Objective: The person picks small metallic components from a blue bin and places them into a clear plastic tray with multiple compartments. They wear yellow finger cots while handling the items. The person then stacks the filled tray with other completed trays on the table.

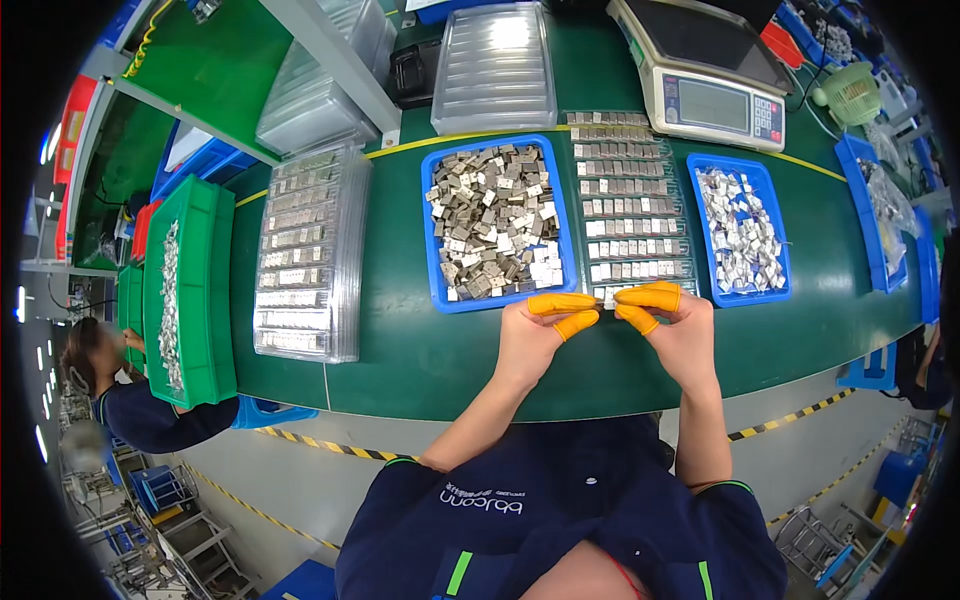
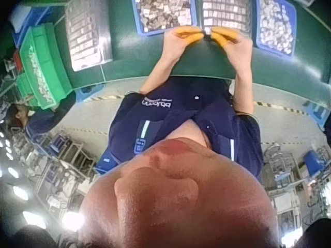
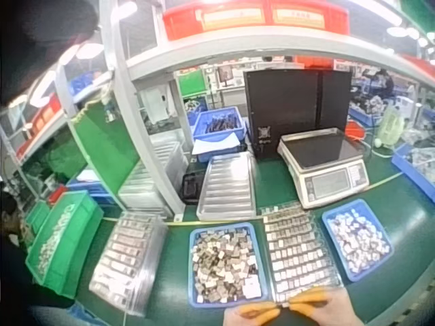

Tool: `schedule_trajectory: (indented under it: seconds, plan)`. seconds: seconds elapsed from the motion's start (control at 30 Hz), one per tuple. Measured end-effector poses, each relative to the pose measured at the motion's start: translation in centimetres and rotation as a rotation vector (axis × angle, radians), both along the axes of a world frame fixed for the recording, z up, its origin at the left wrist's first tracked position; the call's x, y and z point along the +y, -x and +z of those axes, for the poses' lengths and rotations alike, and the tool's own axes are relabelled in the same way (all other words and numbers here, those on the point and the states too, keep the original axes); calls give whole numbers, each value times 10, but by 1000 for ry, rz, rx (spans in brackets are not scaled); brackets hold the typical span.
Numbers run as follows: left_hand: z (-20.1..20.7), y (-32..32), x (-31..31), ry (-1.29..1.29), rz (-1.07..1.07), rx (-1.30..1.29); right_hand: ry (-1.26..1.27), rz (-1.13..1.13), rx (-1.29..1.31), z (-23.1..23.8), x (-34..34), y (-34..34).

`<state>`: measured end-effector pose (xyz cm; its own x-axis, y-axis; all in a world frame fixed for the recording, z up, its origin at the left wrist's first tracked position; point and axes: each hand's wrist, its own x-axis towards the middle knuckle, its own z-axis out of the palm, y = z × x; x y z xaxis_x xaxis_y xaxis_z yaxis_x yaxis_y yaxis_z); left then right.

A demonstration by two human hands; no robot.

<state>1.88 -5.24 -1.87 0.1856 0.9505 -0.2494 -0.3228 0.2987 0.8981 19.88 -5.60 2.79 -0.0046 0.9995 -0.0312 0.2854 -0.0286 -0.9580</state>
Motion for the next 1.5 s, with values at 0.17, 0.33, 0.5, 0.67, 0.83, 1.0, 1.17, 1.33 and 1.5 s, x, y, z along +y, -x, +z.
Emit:
schedule_trajectory:
  seconds: [0.17, 0.33, 0.5, 0.67, 0.83, 1.0, 1.17, 1.33, 1.5]
  plan:
    - [4, -6, -8, -71, 23, 4, 30, 6, 61, -7, -4, -1]
    - [6, 2, -10, 7, -89, -77, 226, 85, 324, -7, -7, -8]
    - [8, 16, -6, 87, -329, -205, 386, 189, 519, -15, -14, -11]
    - [17, 13, -2, 139, -415, -306, 515, 209, 674, -12, -20, -13]
    - [7, 7, -5, 119, -444, -238, 452, 229, 661, -16, -28, -18]
    - [12, -4, -9, 70, -363, -73, 438, 63, 614, -15, -35, -16]
    - [9, -7, -9, 13, -421, -53, 451, 49, 587, -21, -35, -24]
    - [11, -31, -8, -47, -199, 41, -138, -23, 198, -29, -27, -33]
    - [-1, -33, -7, -510, -14, 570, -597, -276, -655, -34, -8, -67]
